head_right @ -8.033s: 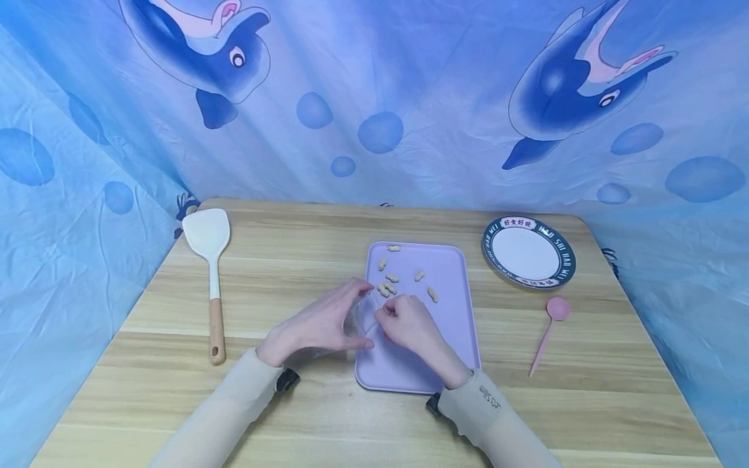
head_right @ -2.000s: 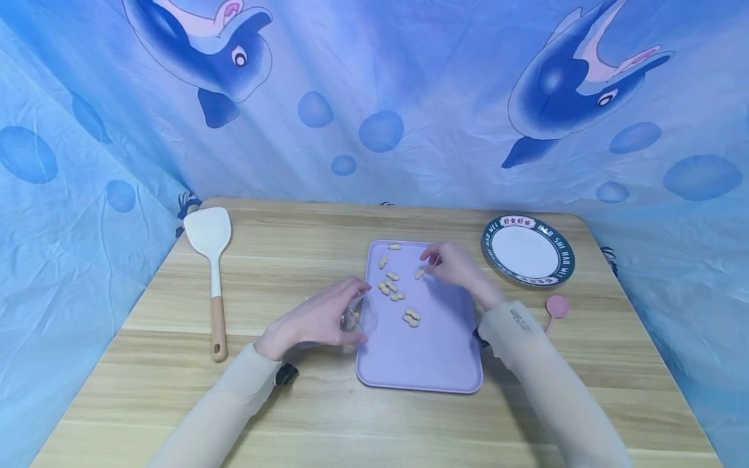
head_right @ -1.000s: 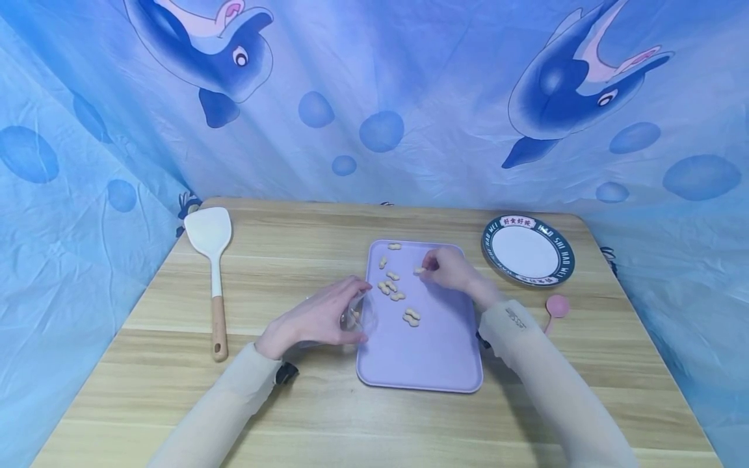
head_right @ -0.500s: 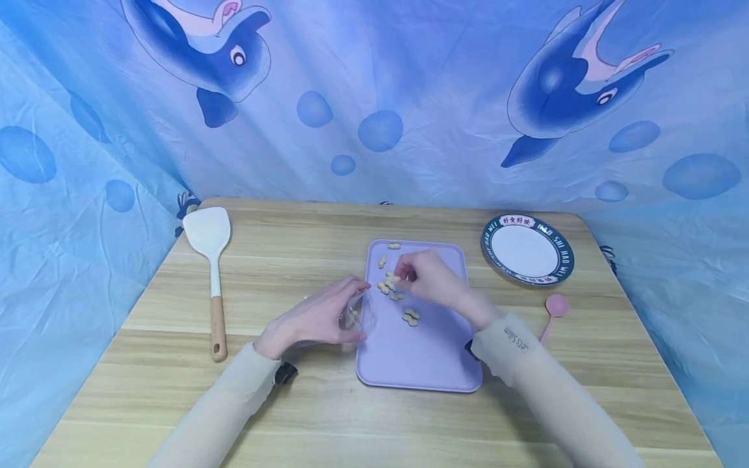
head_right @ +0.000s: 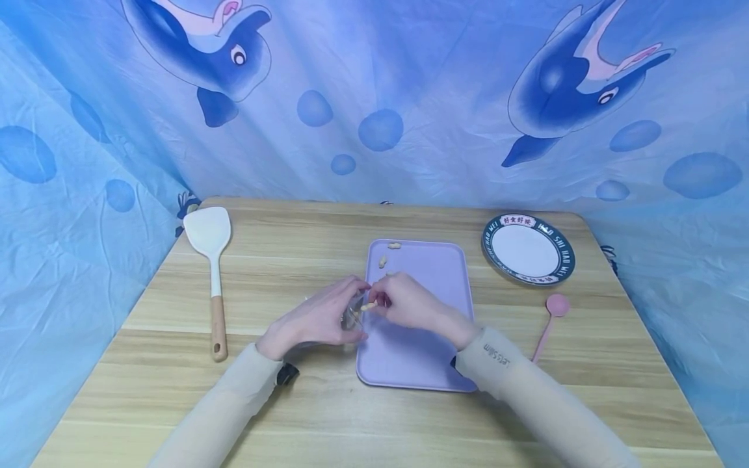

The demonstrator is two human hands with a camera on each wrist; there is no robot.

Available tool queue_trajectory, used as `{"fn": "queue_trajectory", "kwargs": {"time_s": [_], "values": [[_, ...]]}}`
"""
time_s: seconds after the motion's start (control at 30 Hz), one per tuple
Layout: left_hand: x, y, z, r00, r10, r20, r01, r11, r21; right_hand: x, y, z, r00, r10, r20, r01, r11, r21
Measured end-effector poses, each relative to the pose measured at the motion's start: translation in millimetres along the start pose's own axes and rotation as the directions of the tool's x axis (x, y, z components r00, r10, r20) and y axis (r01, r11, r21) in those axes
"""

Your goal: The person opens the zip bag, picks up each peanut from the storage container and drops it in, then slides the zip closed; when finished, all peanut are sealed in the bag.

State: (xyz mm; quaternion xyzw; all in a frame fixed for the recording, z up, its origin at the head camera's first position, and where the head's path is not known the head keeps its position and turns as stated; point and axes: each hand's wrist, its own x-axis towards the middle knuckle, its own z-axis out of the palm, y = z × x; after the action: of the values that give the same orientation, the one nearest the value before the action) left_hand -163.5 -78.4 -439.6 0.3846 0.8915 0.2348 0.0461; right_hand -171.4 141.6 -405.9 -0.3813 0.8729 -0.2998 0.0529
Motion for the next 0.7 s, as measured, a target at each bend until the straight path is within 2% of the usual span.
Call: {"fn": "queue_trajectory", "kwargs": {"time_s": [0.33,0.7], "values": [[-0.3,0.9,-0.2,1.0,0.001,0.006,-0.001,1.0,-0.002,2.5,-0.9,8.6,0.998,0.014,0.065,-0.012,0.999,-0.031],[-0.1,-0.1,0.2,1.0,0.0,0.005,0.0,1.0,-0.012,2.9,0.2,10.4,0.997,0.025,0.067,-0.023,0.999,-0.027]]}}
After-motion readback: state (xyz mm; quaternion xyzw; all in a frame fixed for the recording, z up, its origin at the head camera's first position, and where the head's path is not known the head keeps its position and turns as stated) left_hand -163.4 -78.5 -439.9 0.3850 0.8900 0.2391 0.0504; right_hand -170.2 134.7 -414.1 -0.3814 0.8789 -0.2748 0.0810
